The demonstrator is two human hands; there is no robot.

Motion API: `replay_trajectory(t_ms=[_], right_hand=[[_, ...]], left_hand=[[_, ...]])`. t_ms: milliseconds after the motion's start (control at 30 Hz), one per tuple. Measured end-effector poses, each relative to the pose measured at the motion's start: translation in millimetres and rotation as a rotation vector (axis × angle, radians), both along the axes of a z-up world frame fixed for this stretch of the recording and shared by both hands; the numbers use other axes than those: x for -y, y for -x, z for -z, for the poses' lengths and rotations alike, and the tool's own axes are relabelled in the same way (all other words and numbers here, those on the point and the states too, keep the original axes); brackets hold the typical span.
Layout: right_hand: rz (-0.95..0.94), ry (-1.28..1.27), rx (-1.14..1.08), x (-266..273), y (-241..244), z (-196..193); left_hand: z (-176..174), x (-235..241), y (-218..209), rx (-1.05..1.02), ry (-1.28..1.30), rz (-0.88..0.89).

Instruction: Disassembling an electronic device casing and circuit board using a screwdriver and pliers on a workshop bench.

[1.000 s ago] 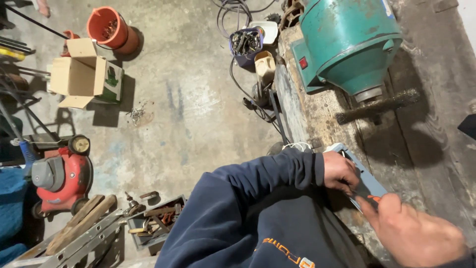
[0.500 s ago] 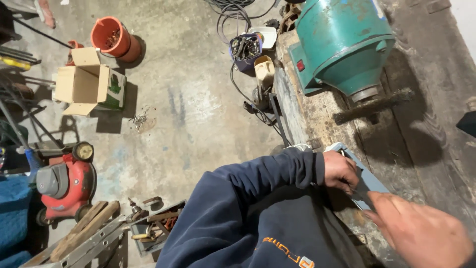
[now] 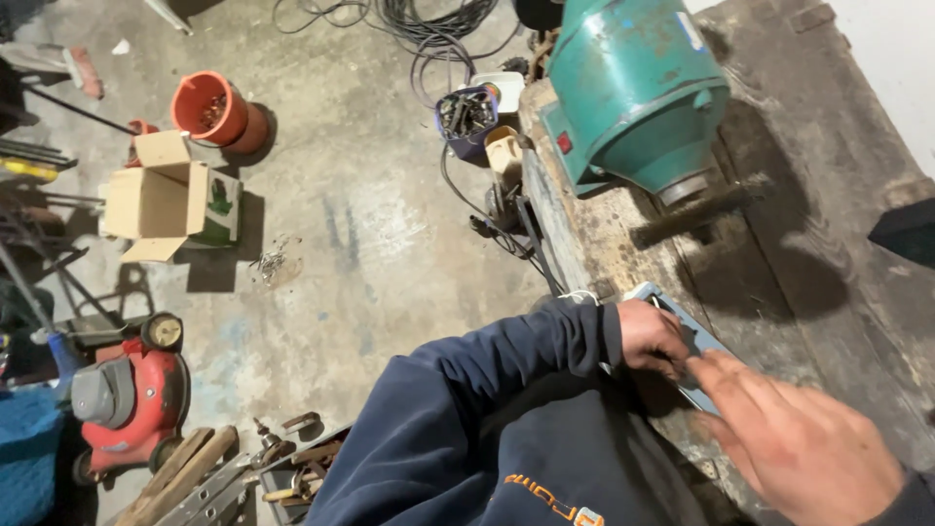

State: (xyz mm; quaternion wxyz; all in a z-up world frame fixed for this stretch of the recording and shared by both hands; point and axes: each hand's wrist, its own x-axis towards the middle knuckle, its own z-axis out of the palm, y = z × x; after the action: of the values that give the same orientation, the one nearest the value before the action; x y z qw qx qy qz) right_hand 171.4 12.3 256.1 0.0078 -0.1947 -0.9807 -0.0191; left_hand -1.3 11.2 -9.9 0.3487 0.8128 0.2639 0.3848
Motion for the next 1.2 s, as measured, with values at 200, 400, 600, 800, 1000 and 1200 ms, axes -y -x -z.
replay_trajectory(t_ms=[200,400,600,800,1000,1200], right_hand=[[0.107,0.153,0.019,7,15,-10],[0.238,0.003,0.25,23,19,4],[0.177,-0.13,0.109,15,15,17],[0.154,0.045,0.233,7,-25,13],[0.312,-0.04,0.299,20,-10,15],[0.533,-0.143,0.238,27,-11,47]], left_hand=[[-13,4,12,0.042,-0.043,0.039],[-31,3,17,0.033,-0.012,0.118],[0,3,7,0.044,-0.018,0.088],[-5,1,3,-0.035,0.001,0.032],[2,2,0,-0.02,0.017,0.048],[-39,16,16,0.012,0.018,0.011]])
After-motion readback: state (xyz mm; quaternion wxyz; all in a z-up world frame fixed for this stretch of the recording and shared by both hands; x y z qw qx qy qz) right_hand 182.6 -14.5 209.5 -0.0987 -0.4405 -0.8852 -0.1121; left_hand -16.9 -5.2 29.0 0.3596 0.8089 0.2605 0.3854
